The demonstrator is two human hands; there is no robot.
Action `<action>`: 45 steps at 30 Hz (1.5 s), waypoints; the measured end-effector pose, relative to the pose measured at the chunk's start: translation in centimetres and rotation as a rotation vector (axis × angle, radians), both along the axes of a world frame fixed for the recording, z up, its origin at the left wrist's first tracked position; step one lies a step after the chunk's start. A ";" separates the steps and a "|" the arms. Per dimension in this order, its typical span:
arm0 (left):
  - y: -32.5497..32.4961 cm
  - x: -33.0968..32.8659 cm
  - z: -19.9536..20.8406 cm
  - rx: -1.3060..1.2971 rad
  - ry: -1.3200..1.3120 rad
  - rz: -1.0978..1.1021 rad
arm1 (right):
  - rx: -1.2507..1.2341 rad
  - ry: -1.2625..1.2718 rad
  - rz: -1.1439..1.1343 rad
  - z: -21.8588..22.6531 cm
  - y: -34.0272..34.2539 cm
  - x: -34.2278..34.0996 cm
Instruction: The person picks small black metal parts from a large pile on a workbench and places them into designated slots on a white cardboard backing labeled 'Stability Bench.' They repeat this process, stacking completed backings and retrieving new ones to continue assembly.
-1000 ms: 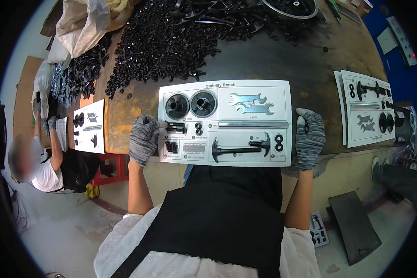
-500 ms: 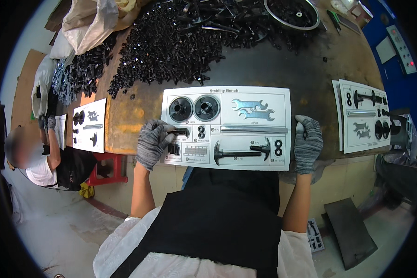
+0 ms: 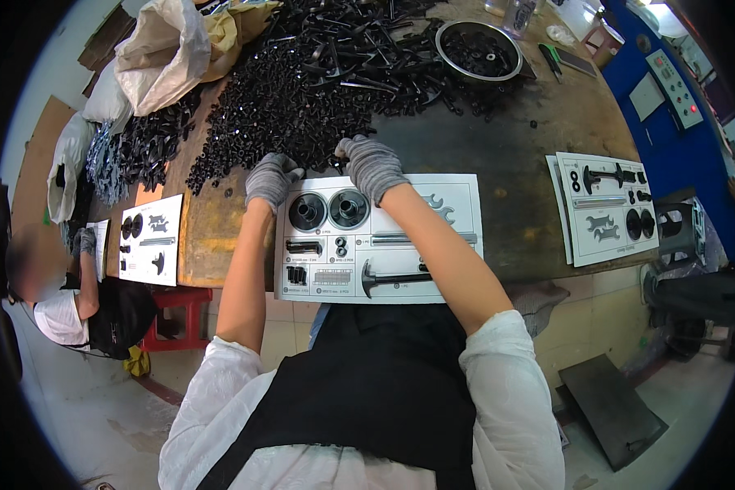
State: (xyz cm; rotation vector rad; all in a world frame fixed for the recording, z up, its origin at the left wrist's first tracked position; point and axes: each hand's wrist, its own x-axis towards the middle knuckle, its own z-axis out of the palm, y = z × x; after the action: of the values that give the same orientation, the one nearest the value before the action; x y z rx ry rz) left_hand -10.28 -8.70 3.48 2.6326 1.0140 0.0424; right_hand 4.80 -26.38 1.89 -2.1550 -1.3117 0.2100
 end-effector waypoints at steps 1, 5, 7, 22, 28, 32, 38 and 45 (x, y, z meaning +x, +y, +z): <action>-0.4 -0.5 0.4 0.036 -0.037 -0.024 | -0.043 0.004 -0.006 -0.1 0.5 0.0; -2.9 -6.1 2.6 -0.291 -0.275 -0.262 | 0.016 0.170 -0.014 0.4 -0.4 -0.8; -5.8 -8.9 4.4 -0.131 -0.287 -0.555 | 0.124 0.343 -0.007 2.2 -2.3 -2.6; -12.4 -13.6 1.6 0.144 -0.191 -0.567 | -0.266 0.169 0.089 2.4 -8.7 -15.9; -12.3 -14.2 0.9 0.097 -0.244 -0.535 | -0.180 0.145 0.126 1.8 -8.2 -16.3; -12.3 -14.2 1.6 0.081 -0.208 -0.504 | -0.212 0.156 0.098 2.2 -8.3 -16.4; -8.8 -9.2 5.5 0.148 -0.291 -0.263 | 0.002 0.013 -0.174 5.5 -4.1 -9.6; -1.2 2.8 -0.2 0.360 -0.086 -0.552 | -0.404 -0.118 -0.233 1.7 3.9 -2.2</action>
State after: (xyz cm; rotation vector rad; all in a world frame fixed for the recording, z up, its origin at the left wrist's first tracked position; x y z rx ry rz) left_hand -7.51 -9.91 3.30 3.1098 0.2395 0.2269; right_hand 2.61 -22.51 3.58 -2.6762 -1.1409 0.2745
